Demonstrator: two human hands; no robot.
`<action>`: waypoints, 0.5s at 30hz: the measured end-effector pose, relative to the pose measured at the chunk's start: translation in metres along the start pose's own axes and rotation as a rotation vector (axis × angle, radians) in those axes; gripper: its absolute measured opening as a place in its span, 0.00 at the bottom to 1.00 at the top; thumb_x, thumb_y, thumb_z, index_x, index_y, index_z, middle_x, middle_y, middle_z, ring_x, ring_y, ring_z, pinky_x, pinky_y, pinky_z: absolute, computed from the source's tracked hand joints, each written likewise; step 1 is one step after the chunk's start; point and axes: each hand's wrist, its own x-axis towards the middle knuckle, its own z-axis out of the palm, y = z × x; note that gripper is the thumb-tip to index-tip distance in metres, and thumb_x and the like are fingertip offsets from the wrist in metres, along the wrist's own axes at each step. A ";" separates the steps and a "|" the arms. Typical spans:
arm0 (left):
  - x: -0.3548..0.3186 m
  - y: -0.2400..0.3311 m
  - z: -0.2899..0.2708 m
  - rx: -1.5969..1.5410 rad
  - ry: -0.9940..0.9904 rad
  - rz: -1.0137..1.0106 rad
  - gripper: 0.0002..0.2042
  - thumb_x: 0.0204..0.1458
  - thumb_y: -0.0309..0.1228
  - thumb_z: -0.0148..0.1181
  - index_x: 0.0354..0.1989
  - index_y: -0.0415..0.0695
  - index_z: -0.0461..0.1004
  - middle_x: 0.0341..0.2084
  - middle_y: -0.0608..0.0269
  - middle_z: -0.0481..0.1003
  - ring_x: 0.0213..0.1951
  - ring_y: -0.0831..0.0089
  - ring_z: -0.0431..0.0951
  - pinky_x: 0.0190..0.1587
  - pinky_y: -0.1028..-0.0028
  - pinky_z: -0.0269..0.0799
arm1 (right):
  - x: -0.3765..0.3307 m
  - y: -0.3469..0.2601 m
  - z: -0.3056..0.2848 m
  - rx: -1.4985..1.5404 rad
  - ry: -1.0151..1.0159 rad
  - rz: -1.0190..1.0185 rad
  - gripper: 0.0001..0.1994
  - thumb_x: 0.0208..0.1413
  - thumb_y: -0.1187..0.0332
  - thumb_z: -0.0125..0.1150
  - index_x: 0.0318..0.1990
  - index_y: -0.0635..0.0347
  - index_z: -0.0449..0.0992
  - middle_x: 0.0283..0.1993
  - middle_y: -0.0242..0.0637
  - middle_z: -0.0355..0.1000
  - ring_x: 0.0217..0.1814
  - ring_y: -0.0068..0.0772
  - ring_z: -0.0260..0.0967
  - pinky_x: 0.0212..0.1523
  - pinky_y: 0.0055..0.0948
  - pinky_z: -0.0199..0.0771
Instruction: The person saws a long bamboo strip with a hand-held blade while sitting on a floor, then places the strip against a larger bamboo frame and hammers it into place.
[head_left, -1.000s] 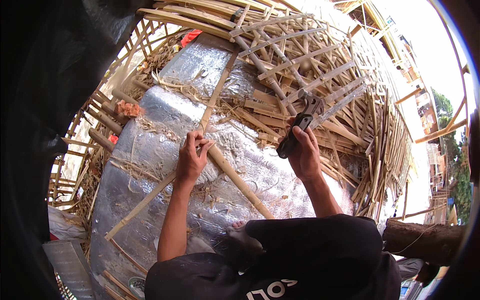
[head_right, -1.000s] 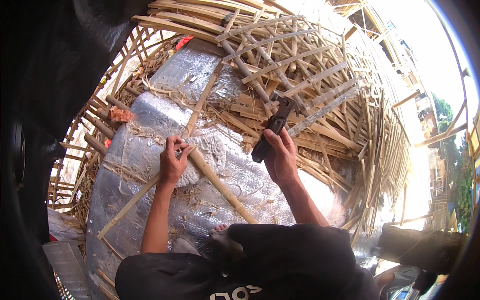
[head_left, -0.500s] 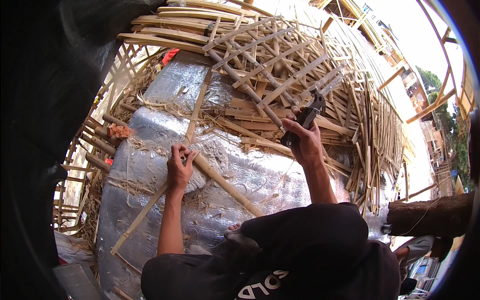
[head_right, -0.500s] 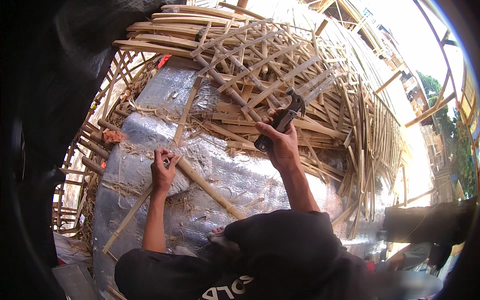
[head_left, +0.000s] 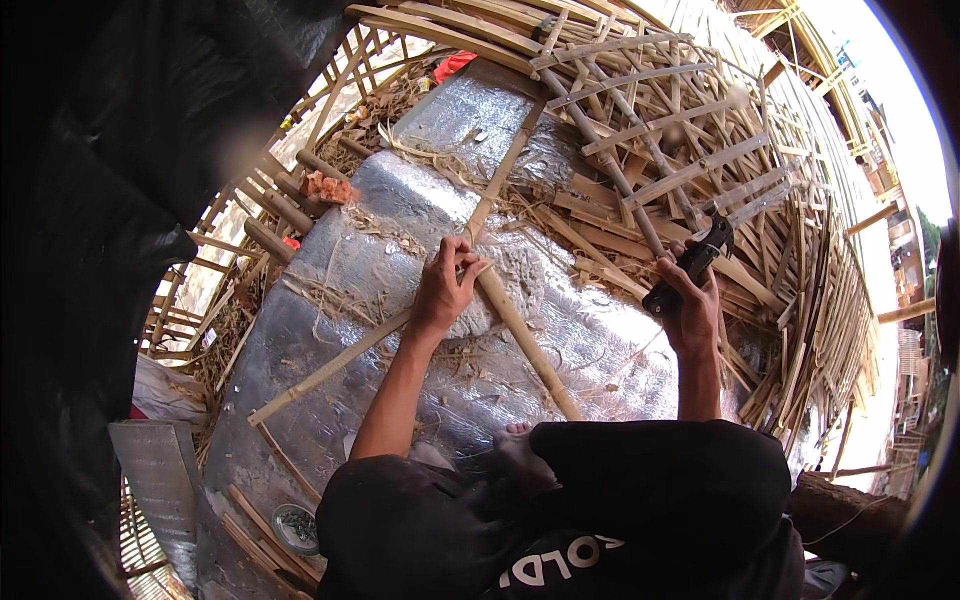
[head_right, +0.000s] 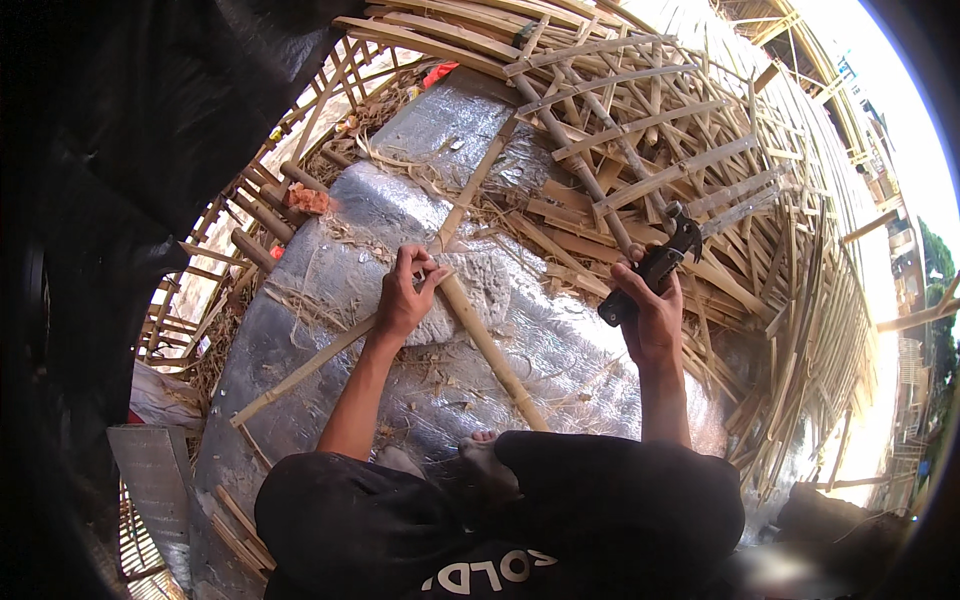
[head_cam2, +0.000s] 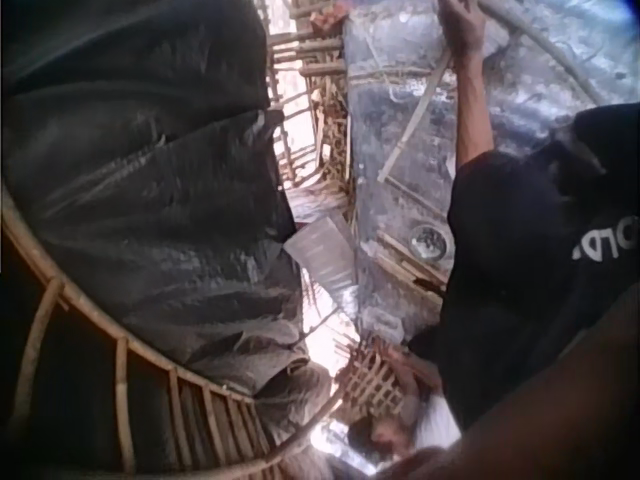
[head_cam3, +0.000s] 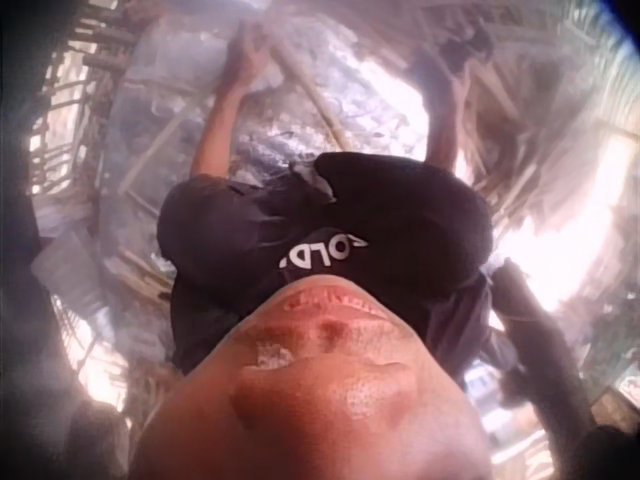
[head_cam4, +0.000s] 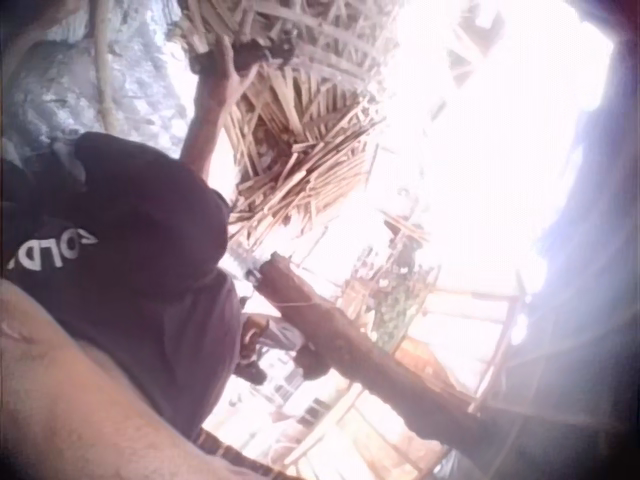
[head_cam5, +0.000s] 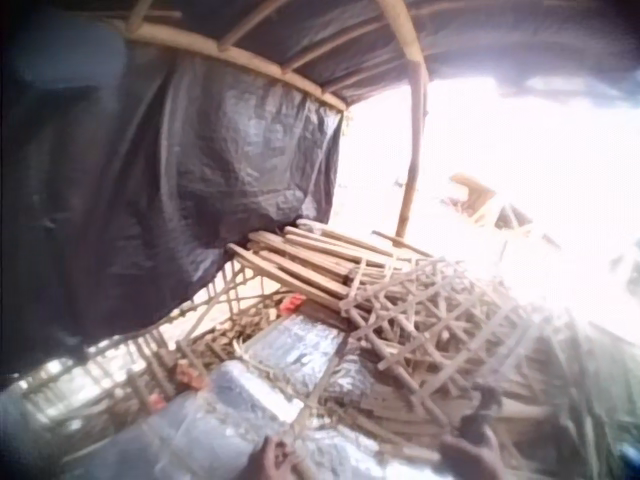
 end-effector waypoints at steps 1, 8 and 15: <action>-0.001 0.001 0.001 0.004 -0.003 -0.006 0.17 0.56 0.26 0.67 0.46 0.39 0.64 0.33 0.55 0.75 0.38 0.61 0.84 0.36 0.65 0.77 | 0.000 0.000 -0.005 0.002 0.001 0.007 0.19 0.54 0.82 0.67 0.50 0.59 0.68 0.42 0.31 0.71 0.40 0.23 0.71 0.40 0.22 0.72; 0.004 -0.003 0.002 0.012 0.004 0.009 0.16 0.56 0.24 0.67 0.45 0.40 0.63 0.32 0.56 0.76 0.38 0.62 0.85 0.36 0.64 0.77 | 0.006 0.006 -0.013 0.031 -0.091 0.053 0.15 0.58 0.77 0.63 0.51 0.66 0.70 0.49 0.35 0.71 0.47 0.26 0.72 0.48 0.26 0.73; 0.009 0.000 0.001 0.039 -0.017 0.037 0.17 0.56 0.25 0.66 0.46 0.41 0.61 0.32 0.55 0.76 0.39 0.60 0.85 0.35 0.64 0.76 | 0.001 0.014 -0.026 -0.018 -0.284 0.065 0.20 0.62 0.77 0.59 0.60 0.68 0.65 0.55 0.43 0.68 0.52 0.32 0.71 0.49 0.26 0.73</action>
